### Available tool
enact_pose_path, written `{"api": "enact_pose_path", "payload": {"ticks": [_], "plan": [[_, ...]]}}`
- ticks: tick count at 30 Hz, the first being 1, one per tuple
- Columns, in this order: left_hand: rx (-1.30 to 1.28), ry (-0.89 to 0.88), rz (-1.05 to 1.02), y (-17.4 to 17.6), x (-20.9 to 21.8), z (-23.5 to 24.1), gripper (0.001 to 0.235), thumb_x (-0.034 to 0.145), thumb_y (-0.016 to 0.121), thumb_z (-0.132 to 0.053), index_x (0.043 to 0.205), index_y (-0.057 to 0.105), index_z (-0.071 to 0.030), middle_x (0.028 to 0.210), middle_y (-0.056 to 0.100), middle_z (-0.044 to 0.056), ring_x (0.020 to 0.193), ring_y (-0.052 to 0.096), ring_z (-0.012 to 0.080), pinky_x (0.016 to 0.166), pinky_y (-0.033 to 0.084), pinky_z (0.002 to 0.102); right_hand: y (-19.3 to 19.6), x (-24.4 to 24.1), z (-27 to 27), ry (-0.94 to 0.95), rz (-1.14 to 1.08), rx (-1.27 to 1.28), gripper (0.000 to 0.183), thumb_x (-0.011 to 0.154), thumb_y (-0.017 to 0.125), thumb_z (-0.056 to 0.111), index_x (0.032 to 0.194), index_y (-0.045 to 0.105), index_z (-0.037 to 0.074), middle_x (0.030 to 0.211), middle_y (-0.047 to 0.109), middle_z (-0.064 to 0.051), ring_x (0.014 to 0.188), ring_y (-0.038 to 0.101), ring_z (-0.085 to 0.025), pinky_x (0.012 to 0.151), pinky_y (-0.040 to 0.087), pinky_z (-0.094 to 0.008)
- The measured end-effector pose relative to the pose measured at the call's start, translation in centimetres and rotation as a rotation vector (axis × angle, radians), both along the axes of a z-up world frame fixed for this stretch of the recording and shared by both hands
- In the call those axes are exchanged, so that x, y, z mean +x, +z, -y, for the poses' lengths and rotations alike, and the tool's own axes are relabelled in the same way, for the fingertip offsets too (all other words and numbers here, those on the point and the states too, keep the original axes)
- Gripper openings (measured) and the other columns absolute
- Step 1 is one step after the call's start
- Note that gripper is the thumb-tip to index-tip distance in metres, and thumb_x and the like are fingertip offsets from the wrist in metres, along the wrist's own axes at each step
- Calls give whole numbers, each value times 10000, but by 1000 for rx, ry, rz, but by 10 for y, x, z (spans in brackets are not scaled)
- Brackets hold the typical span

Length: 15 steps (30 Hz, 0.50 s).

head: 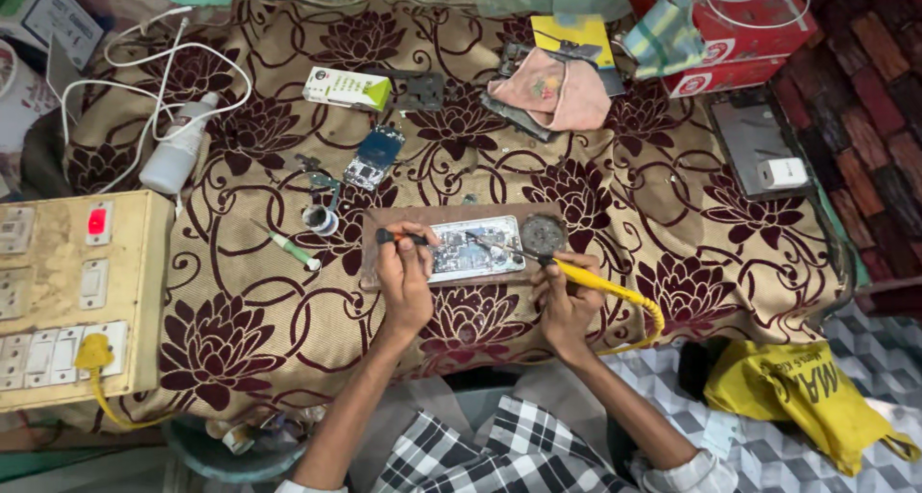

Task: The person sits on the floor and uses a soldering iron and tweezers to work on a small circuit board. They repeatedly apply heat and solder to specific points on the board while holding it steady.

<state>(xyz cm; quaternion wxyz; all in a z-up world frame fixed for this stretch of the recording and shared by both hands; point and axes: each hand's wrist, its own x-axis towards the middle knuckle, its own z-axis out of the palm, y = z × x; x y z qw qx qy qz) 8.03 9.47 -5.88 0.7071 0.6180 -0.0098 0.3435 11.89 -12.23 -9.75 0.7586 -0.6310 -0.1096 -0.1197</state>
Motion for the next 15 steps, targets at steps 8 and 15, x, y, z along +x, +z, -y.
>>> {"api": "enact_pose_path", "payload": {"ticks": [8,15], "plan": [[133,71,-48,-8,3,-2,301,1143,357,-287,1081,524,-44,904,645,53,604,479,55,493,396,205,13,-1,-4,17,60,-24,183,1075,598,167,1064,502,12,718,629,-60,540,590,-85,472,473,-201],[187,79,-36,-10,4,-1,317,1161,350,-290,1097,528,-36,895,632,44,624,462,68,522,378,223,15,-8,-3,-17,66,-81,182,1086,585,167,1031,490,22,633,538,-13,477,470,-61,446,392,-208]]}}
